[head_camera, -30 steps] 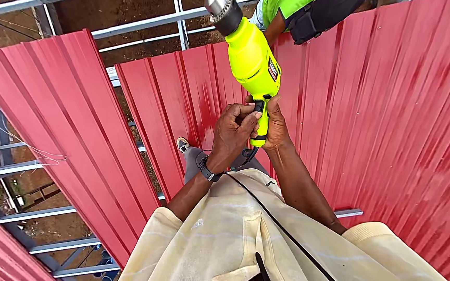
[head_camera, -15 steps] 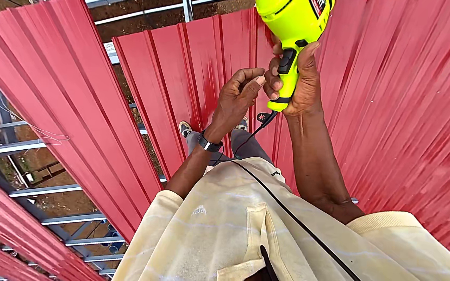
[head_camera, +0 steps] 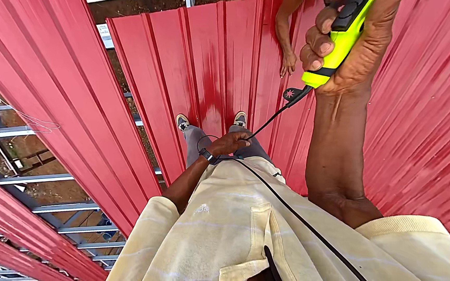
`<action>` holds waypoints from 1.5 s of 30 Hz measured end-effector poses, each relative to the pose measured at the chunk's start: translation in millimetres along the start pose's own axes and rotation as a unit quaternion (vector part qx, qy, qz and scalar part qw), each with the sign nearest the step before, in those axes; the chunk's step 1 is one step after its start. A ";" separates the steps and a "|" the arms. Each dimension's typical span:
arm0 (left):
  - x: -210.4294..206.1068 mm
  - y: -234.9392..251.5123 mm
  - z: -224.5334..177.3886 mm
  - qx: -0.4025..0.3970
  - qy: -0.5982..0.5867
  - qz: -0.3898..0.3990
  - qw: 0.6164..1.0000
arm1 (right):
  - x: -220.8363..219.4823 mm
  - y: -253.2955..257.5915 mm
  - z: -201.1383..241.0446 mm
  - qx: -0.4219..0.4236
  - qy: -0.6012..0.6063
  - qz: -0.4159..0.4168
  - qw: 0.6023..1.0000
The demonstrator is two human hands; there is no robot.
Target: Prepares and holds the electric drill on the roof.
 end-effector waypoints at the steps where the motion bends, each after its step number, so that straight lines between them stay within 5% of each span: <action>1: 3.3 -4.2 3.7 -0.004 -0.007 -0.039 0.999 | 1.2 0.7 -0.2 0.003 0.006 0.002 1.000; 6: 31.0 -21.4 15.1 -0.044 -0.062 -0.241 0.968 | 3.1 -2.6 -7.8 0.003 0.011 0.002 1.000; 14: 52.6 -24.3 24.7 -0.074 -0.065 -0.293 0.951 | 12.5 -5.4 -24.3 -0.005 0.003 -0.001 1.000; 28: 35.1 -14.7 32.5 0.035 -0.003 -0.086 0.996 | 19.3 -20.6 -38.9 0.016 -0.008 -0.068 0.998; 34: 29.7 -17.0 25.0 0.057 -0.004 -0.056 0.997 | 12.7 -45.1 -43.1 -0.002 -0.014 -0.100 0.995; 39: 42.5 -17.2 -29.3 0.048 -0.028 -0.117 0.992 | 17.8 -59.4 -48.0 0.014 -0.018 -0.135 0.991; 45: 43.1 0.7 -138.5 -0.116 -0.058 -0.267 0.955 | 15.8 -79.7 -66.8 0.014 -0.001 -0.161 0.987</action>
Point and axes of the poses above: each hand's wrist, its own y-axis towards the middle knuckle, its own x-axis out of the back of the hand, z = x × y, the point moved 1 cm from there along y, towards the middle knuckle, and after that the axes turned 10 degrees about z, right-handed, at the moved point
